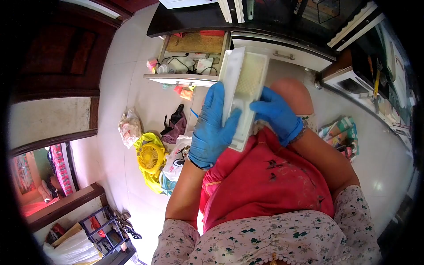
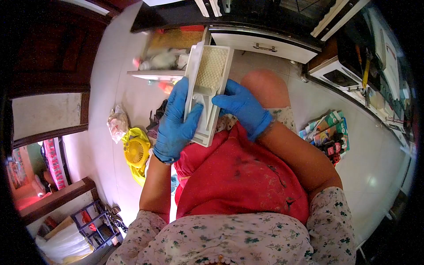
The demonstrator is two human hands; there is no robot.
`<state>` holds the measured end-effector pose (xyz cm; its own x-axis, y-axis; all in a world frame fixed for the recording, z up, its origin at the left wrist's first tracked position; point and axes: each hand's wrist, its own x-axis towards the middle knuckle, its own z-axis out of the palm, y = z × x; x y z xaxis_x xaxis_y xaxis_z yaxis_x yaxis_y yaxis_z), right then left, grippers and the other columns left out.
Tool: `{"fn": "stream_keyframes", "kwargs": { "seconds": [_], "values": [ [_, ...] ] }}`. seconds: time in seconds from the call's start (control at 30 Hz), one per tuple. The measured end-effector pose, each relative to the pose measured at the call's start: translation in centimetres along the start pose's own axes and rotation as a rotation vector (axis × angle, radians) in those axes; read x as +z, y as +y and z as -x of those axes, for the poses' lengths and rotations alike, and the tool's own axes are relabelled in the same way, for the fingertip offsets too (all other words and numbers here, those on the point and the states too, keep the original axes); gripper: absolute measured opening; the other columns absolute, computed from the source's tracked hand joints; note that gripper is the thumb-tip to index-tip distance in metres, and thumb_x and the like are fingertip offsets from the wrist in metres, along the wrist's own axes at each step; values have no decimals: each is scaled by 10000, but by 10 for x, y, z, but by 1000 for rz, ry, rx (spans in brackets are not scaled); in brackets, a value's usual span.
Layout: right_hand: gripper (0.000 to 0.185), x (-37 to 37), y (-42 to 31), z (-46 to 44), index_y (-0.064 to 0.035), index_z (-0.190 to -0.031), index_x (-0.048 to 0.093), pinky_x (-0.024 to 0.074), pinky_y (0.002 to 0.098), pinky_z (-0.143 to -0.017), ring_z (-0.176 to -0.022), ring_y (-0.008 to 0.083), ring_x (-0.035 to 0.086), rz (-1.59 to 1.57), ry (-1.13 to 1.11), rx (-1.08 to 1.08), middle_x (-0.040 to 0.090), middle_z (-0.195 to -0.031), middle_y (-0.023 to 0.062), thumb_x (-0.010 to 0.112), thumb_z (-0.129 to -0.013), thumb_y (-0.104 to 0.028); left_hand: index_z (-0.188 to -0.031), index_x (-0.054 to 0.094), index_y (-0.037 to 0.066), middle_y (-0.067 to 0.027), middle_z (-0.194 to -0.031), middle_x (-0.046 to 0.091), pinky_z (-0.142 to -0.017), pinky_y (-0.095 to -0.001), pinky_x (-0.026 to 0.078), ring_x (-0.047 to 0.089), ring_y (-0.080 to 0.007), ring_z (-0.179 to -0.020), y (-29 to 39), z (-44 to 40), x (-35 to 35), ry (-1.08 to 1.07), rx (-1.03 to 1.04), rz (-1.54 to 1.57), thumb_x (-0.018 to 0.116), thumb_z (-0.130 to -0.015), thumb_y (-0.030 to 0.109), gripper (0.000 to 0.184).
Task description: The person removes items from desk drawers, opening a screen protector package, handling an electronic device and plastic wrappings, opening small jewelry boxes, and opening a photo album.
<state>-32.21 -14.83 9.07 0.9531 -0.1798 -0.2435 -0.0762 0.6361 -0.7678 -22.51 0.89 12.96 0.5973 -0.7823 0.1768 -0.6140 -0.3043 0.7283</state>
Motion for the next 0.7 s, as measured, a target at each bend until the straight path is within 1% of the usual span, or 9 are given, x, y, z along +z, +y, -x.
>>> {"fn": "stream_keyframes", "kwargs": {
  "seconds": [0.03,0.13,0.17,0.23,0.27,0.33,0.47,0.53,0.7],
  "values": [
    [477,1,-1,1,3,-1222,456,446,287,-867,-1005,158,539,11,-4,-27,565,-1117,79,604,-801,-163,-1351,309,-7,-192,-1366,358,-1046,-334,264,338,-284,-1281,2,0,0,-18,-22,-18,611,-826,120,619],
    [502,2,-3,1,5,-1241,442,431,288,-887,-1034,160,523,52,-6,-58,548,-1150,84,609,-799,-164,-1370,259,-9,-210,-1383,318,-1043,-338,268,312,-296,-1295,4,0,0,-76,-12,-54,666,-787,152,730],
    [512,2,-3,1,5,-1247,436,424,287,-895,-1049,158,515,83,-6,-61,540,-1165,86,613,-797,-166,-1370,259,-9,-210,-1383,318,-1043,-338,268,312,-296,-1295,5,-1,0,-77,-12,-54,666,-787,152,730],
    [521,3,-3,1,2,-1248,435,421,285,-896,-1049,157,514,74,-3,-66,541,-1164,83,621,-795,-174,-1329,235,-95,-306,-1316,322,-1007,-413,316,341,-428,-1218,8,-5,-1,-82,35,-42,683,-753,259,811],
    [530,4,-3,1,0,-1250,434,419,282,-897,-1049,155,514,65,-1,-71,541,-1164,80,630,-792,-182,-1329,235,-95,-306,-1316,322,-1007,-413,316,341,-428,-1218,7,-4,-1,-83,35,-43,683,-753,259,811],
    [534,8,-6,2,-2,-1249,434,421,284,-895,-1048,155,515,79,6,-72,542,-1162,78,635,-791,-190,-1328,238,-95,-307,-1316,318,-1005,-414,317,341,-431,-1216,3,-2,-1,-79,80,-130,663,-765,242,782],
    [534,6,-4,1,-7,-1251,435,433,292,-880,-1040,156,519,80,-12,-84,550,-1144,75,638,-795,-197,-1329,264,-78,-295,-1318,338,-1007,-401,324,354,-416,-1222,-3,0,0,-51,79,-135,622,-792,218,710],
    [525,9,-7,3,-8,-1248,439,440,294,-869,-1030,156,523,79,-3,-62,555,-1134,76,633,-798,-195,-1328,303,-57,-276,-1316,370,-1008,-385,331,371,-391,-1231,-7,0,-3,-34,75,-95,567,-828,179,613],
    [479,7,-11,4,-12,-1228,460,460,288,-829,-997,152,537,58,-8,-19,567,-1102,72,614,-810,-186,-1330,335,-30,-248,-1313,401,-1011,-367,326,381,-354,-1242,-7,-3,-12,-75,18,-10,509,-866,118,518]
  ]
}}
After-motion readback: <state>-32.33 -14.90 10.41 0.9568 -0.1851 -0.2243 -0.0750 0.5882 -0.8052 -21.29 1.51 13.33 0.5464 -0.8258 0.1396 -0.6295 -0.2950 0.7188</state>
